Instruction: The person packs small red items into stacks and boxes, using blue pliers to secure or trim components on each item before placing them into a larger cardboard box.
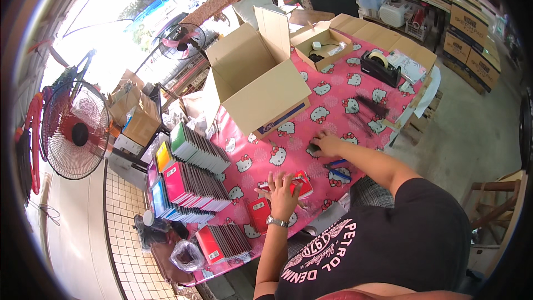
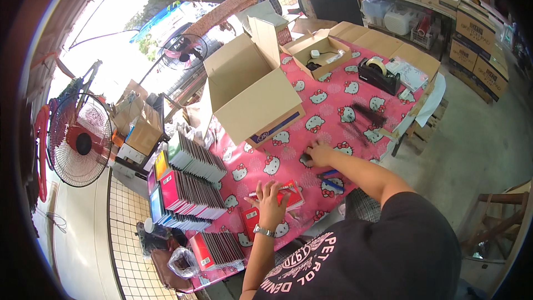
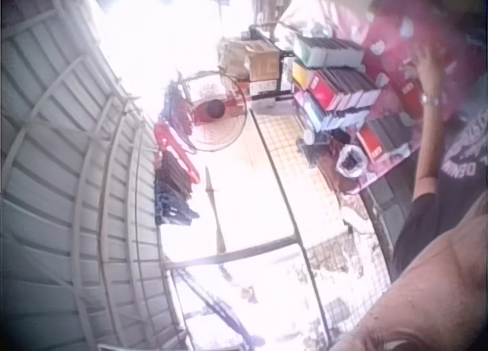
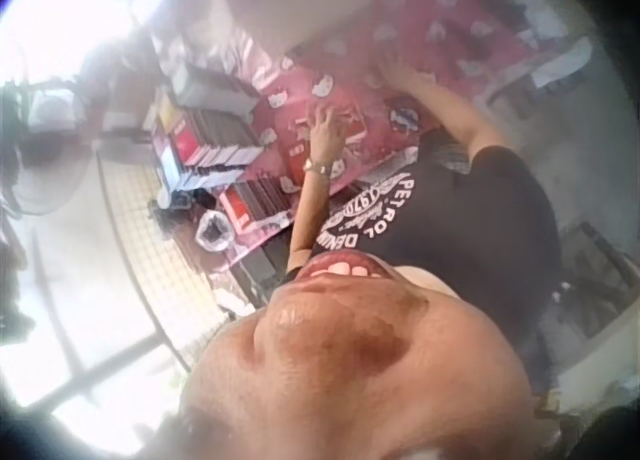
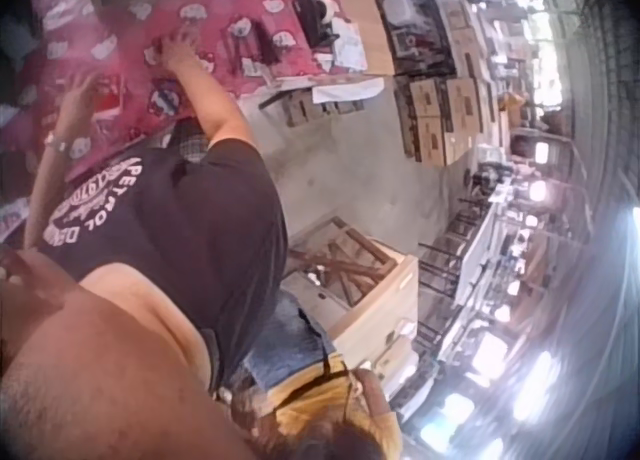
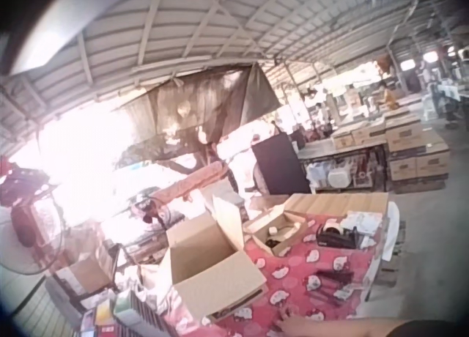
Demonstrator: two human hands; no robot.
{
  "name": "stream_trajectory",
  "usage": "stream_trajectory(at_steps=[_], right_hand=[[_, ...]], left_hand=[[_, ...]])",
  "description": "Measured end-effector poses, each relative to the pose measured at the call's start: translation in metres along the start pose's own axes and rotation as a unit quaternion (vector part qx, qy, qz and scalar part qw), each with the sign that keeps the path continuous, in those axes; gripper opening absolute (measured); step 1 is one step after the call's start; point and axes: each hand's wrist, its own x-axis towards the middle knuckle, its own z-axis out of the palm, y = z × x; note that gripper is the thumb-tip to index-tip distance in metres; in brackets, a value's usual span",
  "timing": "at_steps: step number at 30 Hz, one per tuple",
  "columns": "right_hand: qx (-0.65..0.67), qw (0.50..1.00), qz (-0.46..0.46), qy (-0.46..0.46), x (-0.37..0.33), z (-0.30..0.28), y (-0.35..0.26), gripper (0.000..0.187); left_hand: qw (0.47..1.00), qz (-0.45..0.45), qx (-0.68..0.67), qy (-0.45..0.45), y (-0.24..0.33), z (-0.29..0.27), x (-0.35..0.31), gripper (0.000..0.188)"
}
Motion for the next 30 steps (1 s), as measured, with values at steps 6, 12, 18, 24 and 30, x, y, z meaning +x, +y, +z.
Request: stream_trajectory(at_steps=[6, 12, 18, 24, 30], right_hand=[[0.599, 0.749, -0.049, -0.278, -0.033, -0.065, -0.073, 0.057], [0.619, 0.74, -0.039, -0.261, -0.044, -0.072, -0.065, 0.052], [0.684, 0.675, -0.095, -0.261, -0.039, -0.067, -0.067, 0.047], [0.798, 0.523, -0.114, -0.277, -0.037, -0.066, -0.073, 0.045], [0.79, 0.526, -0.139, -0.284, -0.033, -0.068, -0.075, 0.045]], left_hand=[[0.999, -0.02, -0.025, -0.033, -0.015, 0.002, -0.006, 0.032], [0.998, -0.019, -0.056, -0.011, -0.006, -0.003, 0.003, 0.036], [0.997, -0.033, -0.064, -0.029, -0.009, 0.001, 0.006, 0.042], [0.997, -0.037, -0.07, -0.012, -0.013, 0.003, 0.005, 0.044], [0.995, -0.059, -0.078, -0.032, -0.011, -0.006, 0.008, 0.041]])
